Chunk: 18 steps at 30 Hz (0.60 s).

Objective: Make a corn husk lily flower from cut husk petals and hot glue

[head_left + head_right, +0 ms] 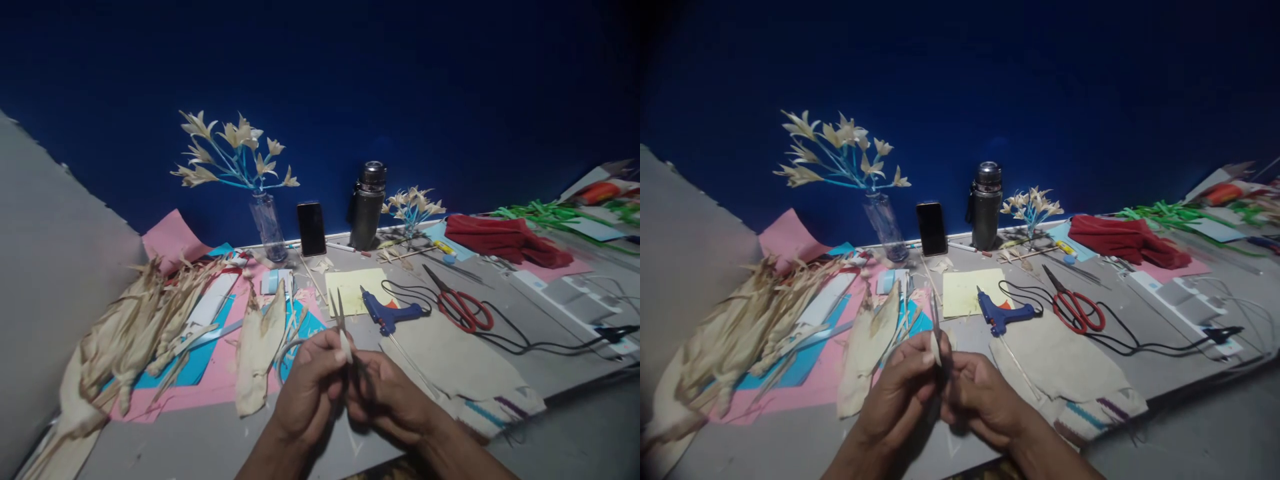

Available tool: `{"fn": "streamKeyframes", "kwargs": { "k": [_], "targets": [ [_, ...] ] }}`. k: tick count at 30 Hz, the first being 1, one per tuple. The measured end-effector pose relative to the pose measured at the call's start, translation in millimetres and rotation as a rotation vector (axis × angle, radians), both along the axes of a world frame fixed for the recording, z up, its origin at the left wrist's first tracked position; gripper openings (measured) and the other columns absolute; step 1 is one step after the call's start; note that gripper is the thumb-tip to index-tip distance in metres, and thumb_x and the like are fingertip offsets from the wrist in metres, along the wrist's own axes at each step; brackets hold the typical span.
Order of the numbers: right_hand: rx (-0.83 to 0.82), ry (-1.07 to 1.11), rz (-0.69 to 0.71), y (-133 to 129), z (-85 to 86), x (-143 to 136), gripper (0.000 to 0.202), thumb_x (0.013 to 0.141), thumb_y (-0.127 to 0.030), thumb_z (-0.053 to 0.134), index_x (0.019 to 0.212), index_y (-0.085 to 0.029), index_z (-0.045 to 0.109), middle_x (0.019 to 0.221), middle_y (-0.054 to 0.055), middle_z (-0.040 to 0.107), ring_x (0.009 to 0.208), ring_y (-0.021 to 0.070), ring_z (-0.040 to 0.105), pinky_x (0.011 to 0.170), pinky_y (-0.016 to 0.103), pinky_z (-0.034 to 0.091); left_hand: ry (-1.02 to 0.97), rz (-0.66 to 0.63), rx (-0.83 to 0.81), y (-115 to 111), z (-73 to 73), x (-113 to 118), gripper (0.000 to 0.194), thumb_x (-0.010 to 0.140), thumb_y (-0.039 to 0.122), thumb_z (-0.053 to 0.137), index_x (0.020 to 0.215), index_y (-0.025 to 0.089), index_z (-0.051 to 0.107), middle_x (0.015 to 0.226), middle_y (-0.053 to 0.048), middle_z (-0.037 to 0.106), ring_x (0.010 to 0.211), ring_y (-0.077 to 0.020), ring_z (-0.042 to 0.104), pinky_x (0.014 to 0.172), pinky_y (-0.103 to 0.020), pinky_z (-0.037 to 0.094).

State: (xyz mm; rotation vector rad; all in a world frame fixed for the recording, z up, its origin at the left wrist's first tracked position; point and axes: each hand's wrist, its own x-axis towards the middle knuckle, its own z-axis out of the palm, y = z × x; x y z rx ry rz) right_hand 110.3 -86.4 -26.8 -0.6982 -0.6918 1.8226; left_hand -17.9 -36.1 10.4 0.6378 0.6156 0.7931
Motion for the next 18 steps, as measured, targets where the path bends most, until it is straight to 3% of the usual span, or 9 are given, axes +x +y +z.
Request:
{"fn": "streamKeyframes", "kwargs": {
  "k": [3, 6, 8, 10, 13, 18],
  "targets": [
    [-0.029, -0.054, -0.055, 3.6, 10.5, 3.2, 0.047, 0.062, -0.044, 0.091, 0.086, -0.009, 0.071, 0.066, 0.002, 0.062, 0.051, 0.007, 0.05, 0.05, 0.018, 0.037, -0.028, -0.03, -0.011, 0.4, 6.2, 2.6, 0.018, 0.07, 0.027, 0.076, 0.074, 0.014, 0.065, 0.062, 0.001, 0.054, 0.044, -0.0046, 0.041, 0.045, -0.018, 0.034],
    [-0.036, -0.208, -0.139, 9.2, 29.3, 17.6, 0.038, 0.067, -0.04, 0.088, 0.081, -0.01, 0.07, 0.067, 0.002, 0.062, 0.058, 0.0094, 0.052, 0.054, 0.019, 0.037, 0.007, -0.011, 0.045, 6.0, 20.7, 2.2, 0.019, 0.065, 0.023, 0.08, 0.069, 0.014, 0.064, 0.094, -0.006, 0.066, 0.057, -0.0083, 0.055, 0.052, -0.022, 0.042],
    [-0.014, -0.318, -0.16, 14.7, 43.7, 36.4, 0.039, 0.066, -0.04, 0.088, 0.085, -0.011, 0.07, 0.069, 0.002, 0.063, 0.059, 0.01, 0.05, 0.054, 0.02, 0.036, 0.071, 0.07, 0.111, 14.8, 33.5, -1.3, 0.019, 0.064, 0.022, 0.081, 0.066, 0.015, 0.064, 0.113, -0.007, 0.066, 0.067, -0.0118, 0.061, 0.06, -0.026, 0.047],
    [0.038, -0.399, -0.251, 23.3, 55.3, 58.3, 0.04, 0.068, -0.042, 0.085, 0.091, -0.014, 0.068, 0.073, 0.002, 0.064, 0.057, 0.0088, 0.045, 0.051, 0.019, 0.032, 0.148, 0.178, 0.227, 25.2, 44.1, -5.9, 0.016, 0.065, 0.02, 0.08, 0.067, 0.015, 0.065, 0.1, -0.006, 0.068, 0.076, -0.0145, 0.061, 0.068, -0.026, 0.047],
    [0.161, -0.539, -0.107, 43.2, 59.6, 79.6, 0.047, 0.071, -0.049, 0.081, 0.099, -0.014, 0.068, 0.083, 0.004, 0.066, 0.057, 0.0086, 0.041, 0.051, 0.021, 0.032, 0.152, 0.234, 0.342, 37.9, 48.5, -8.0, 0.013, 0.067, 0.021, 0.077, 0.068, 0.016, 0.065, 0.069, -0.002, 0.062, 0.069, -0.0139, 0.056, 0.069, -0.026, 0.044],
    [0.107, -0.545, 0.05, 66.9, 35.2, 64.8, 0.031, 0.068, -0.039, 0.081, 0.077, -0.015, 0.063, 0.064, -0.003, 0.054, 0.055, 0.0095, 0.043, 0.051, 0.022, 0.033, 0.131, 0.297, 0.328, 45.9, 32.3, 7.4, 0.013, 0.069, 0.02, 0.074, 0.068, 0.016, 0.062, 0.066, -0.002, 0.062, 0.065, -0.0133, 0.054, 0.069, -0.027, 0.042]
  ]
}}
